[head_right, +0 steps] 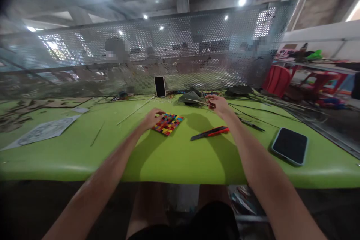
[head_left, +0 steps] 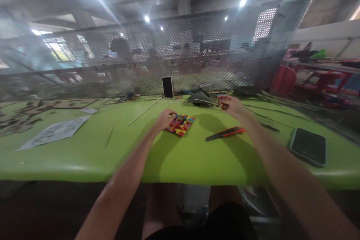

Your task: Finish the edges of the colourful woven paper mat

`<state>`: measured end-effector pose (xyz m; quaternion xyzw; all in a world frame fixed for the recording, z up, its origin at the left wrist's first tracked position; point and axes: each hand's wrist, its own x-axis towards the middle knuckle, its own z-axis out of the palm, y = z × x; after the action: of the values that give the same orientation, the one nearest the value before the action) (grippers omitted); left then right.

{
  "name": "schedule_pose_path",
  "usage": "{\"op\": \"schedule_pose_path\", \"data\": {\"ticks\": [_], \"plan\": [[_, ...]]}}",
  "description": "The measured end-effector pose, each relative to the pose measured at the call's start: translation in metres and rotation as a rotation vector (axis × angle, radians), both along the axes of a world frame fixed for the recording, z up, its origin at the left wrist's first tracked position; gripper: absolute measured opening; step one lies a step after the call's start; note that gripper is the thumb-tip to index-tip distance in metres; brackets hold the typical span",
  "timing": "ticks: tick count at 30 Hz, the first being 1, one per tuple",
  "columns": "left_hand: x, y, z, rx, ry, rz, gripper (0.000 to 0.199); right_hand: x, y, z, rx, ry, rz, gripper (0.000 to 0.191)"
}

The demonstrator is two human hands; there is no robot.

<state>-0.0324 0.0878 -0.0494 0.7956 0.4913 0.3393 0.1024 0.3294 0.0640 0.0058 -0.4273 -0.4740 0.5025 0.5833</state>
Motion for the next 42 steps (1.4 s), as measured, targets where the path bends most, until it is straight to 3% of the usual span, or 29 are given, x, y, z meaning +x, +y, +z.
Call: {"op": "schedule_pose_path", "data": {"ticks": [4,6,9,13,16,19,24,31,37,42], "plan": [[0.008,-0.004,0.002,0.059,-0.046,-0.009,0.02,0.008,-0.001,0.005,0.11,0.221,0.092,0.017],[0.024,-0.009,0.006,0.14,-0.052,-0.045,0.023,0.01,-0.001,0.007,0.147,0.262,0.071,0.018],[0.067,-0.013,0.014,0.233,0.018,-0.189,0.026,0.012,0.0,0.007,0.143,0.297,-0.003,0.019],[0.141,-0.009,0.028,0.283,0.143,-0.374,0.046,0.016,-0.001,0.005,0.116,0.316,-0.072,0.023],[0.186,0.007,0.036,0.326,0.23,-0.295,0.057,0.02,-0.001,0.004,0.103,0.282,-0.096,0.023],[0.21,0.03,0.041,0.334,0.403,-0.178,0.053,0.025,-0.001,0.003,0.092,0.242,-0.136,0.022],[0.226,0.064,0.039,0.284,0.55,-0.151,0.032,0.035,0.005,-0.003,0.083,0.31,-0.213,0.023],[0.243,0.077,0.027,0.273,0.532,-0.079,0.033,0.051,0.009,-0.005,0.076,0.381,-0.302,0.022],[0.246,0.083,0.018,0.258,0.449,0.06,0.035,0.055,0.01,-0.002,0.102,0.384,-0.303,0.024],[0.244,0.082,0.018,0.263,0.385,0.115,0.031,0.058,0.022,-0.013,-0.024,0.162,-0.611,0.022]]}}
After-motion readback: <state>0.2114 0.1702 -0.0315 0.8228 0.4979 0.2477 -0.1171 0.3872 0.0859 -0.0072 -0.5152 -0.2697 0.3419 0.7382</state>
